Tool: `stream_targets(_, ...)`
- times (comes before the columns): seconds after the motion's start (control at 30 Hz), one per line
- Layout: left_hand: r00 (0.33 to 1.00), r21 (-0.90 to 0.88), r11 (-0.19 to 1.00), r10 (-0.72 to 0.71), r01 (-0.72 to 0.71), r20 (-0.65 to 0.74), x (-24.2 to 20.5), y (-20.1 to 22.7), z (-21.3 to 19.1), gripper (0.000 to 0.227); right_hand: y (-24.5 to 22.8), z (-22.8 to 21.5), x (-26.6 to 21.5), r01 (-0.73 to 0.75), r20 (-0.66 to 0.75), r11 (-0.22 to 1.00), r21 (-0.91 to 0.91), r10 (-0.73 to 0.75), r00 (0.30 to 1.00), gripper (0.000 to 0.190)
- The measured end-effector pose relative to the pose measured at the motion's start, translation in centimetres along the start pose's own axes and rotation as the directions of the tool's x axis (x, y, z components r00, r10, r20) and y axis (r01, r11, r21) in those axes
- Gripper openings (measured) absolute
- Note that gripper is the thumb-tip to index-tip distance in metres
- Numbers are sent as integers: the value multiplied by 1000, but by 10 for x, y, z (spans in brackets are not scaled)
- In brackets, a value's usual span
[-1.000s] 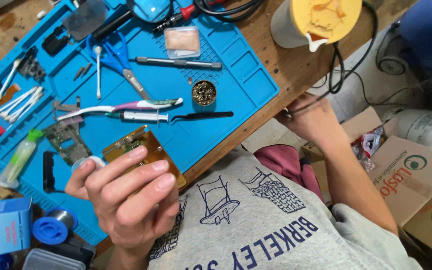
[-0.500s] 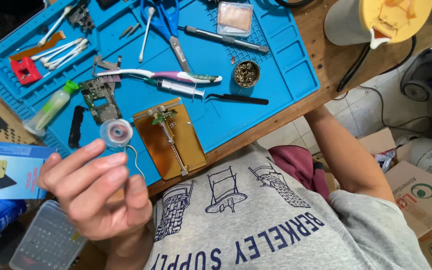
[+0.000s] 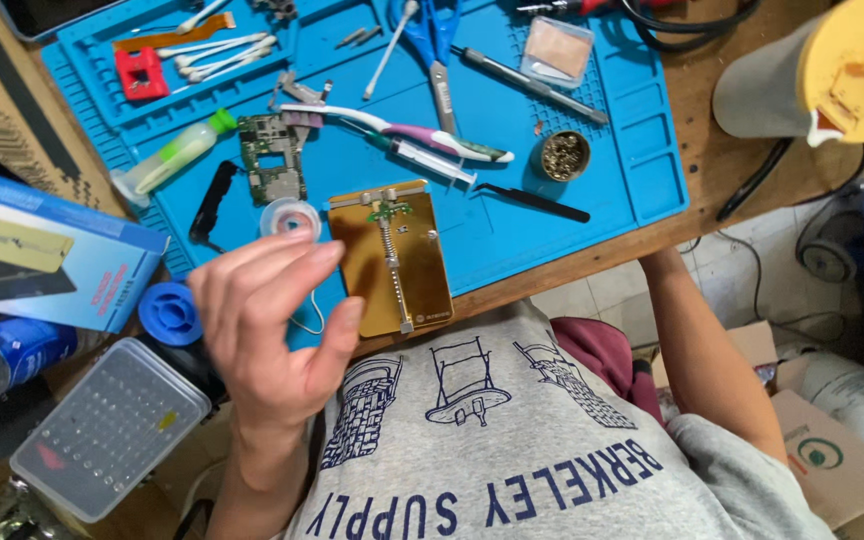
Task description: The person cleans a small circuit board with a cotton swab and liquid from a syringe, then uses a soldering iron and solder wire to solder components on the board. The work is performed on a blue mat with various tools and electronic parts scattered around.
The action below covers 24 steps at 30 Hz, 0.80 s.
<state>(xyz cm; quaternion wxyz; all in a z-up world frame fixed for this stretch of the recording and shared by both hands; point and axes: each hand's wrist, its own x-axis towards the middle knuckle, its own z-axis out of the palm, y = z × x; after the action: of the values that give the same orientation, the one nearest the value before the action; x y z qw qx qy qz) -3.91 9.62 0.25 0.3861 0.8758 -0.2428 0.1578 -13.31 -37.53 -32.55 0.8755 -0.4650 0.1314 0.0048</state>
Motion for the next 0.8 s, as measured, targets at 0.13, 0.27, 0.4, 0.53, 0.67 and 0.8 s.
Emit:
stream_targets(0.13, 997, 95, 995, 22, -28, 67, -9, -7, 9, 35, 29, -82, -31, 21, 159, 898, -440, 55, 986, 57)
stream_targets(0.27, 994, 107, 994, -6, -5, 111, -3, -1, 8, 32, -33, 59, -17, -170, 187, 943, -285, 229, 955, 72)
stream_targets(0.4, 995, 106, 994, -7, -3, 95, -3, -6, 12, 29, -36, 8, -37, 377, 226, -381, -844, 384, 895, 74)
stream_targets(0.53, 995, 87, 996, -16, 7, 102, 2, -8, 11, 26, -95, 121, -39, -123, -464, -620, -775, 426, 777, 36)
stream_targets(0.67, 993, 140, 990, -30, 14, 115, 8, -9, 11, 25, -147, 225, -43, -333, -611, -534, -777, 516, 600, 27)
stream_targets(0.8, 987, 215, 976, -57, 24, 148, 10, -15, 16, 32, -198, 315, -48, -216, -504, -484, -848, 609, 613, 40)
